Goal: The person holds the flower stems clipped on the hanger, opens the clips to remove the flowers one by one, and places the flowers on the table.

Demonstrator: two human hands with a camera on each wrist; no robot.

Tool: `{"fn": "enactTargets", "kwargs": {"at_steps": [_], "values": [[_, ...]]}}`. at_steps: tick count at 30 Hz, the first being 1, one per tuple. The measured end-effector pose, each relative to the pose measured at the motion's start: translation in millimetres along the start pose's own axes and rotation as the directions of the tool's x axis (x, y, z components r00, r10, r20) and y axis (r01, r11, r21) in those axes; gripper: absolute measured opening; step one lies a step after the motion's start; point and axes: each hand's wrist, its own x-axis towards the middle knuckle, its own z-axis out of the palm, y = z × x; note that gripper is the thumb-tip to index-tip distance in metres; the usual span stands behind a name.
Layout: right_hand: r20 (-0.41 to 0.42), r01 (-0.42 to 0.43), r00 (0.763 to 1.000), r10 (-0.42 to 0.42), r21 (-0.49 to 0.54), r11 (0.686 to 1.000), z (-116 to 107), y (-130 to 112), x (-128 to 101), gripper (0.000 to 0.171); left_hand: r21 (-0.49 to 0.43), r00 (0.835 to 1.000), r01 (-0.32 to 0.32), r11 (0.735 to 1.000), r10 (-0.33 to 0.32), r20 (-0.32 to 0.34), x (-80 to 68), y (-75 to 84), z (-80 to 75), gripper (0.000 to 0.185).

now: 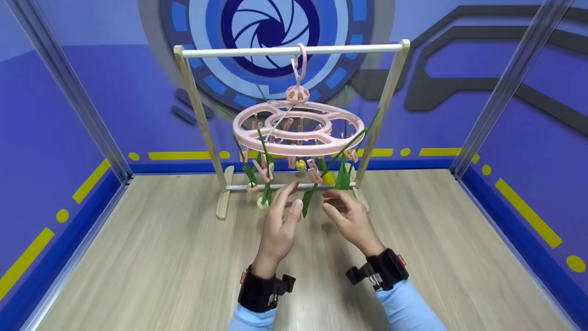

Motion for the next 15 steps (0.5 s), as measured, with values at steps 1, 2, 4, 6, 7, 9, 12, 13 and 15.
{"fn": "enactTargets", "kwargs": {"at_steps": [1, 2, 4, 6, 7, 9, 12, 13, 15], "values": [[-0.004, -0.005, 1.0, 0.005, 0.008, 1.0, 1.2, -1.3, 2.8, 0.029, -0.008, 1.0, -0.007, 1.0, 0.007, 0.002, 0.9, -0.2, 0.7, 0.046], [-0.007, -0.005, 1.0, 0.005, 0.018, 1.0, 2.6, -2.4, 5.7, 0.029, -0.016, 1.0, -0.009, 1.0, 0.009, 0.006, 1.8, -0.2, 1.3, 0.047], [-0.006, -0.015, 1.0, 0.016, 0.035, 0.999, 5.1, -5.4, 10.7, 0.029, -0.028, 1.0, -0.016, 0.999, 0.016, 0.013, 3.5, -0.4, 1.9, 0.047], [-0.004, -0.023, 1.0, 0.023, 0.05, 0.998, 7.9, -7.6, 15.3, 0.03, -0.037, 1.0, -0.021, 0.999, 0.022, 0.019, 5.3, -0.5, 2.4, 0.048], [-0.003, -0.027, 1.0, 0.027, 0.063, 0.998, 9.3, -8.6, 17.6, 0.031, -0.04, 1.0, -0.022, 0.999, 0.023, 0.02, 6.4, -0.6, 2.7, 0.049], [0.002, -0.033, 0.999, 0.033, 0.082, 0.996, 12.2, -10.9, 21.9, 0.032, -0.047, 1.0, -0.02, 0.999, 0.021, 0.016, 8.7, -1.1, 3.6, 0.049], [0.013, -0.033, 0.999, 0.031, 0.108, 0.994, 17.0, -12.8, 27.9, 0.033, -0.066, 1.0, -0.026, 0.997, 0.027, 0.006, 11.4, -1.6, 5.6, 0.049], [0.018, -0.032, 0.999, 0.03, 0.114, 0.993, 18.4, -13.2, 29.6, 0.032, -0.07, 1.0, -0.028, 0.997, 0.028, 0.003, 12.2, -1.6, 6.4, 0.05], [0.027, -0.032, 0.999, 0.029, 0.117, 0.993, 21.2, -13.8, 32.5, 0.03, -0.083, 0.999, -0.035, 0.996, 0.035, -0.002, 13.7, -1.8, 8.2, 0.051]]}}
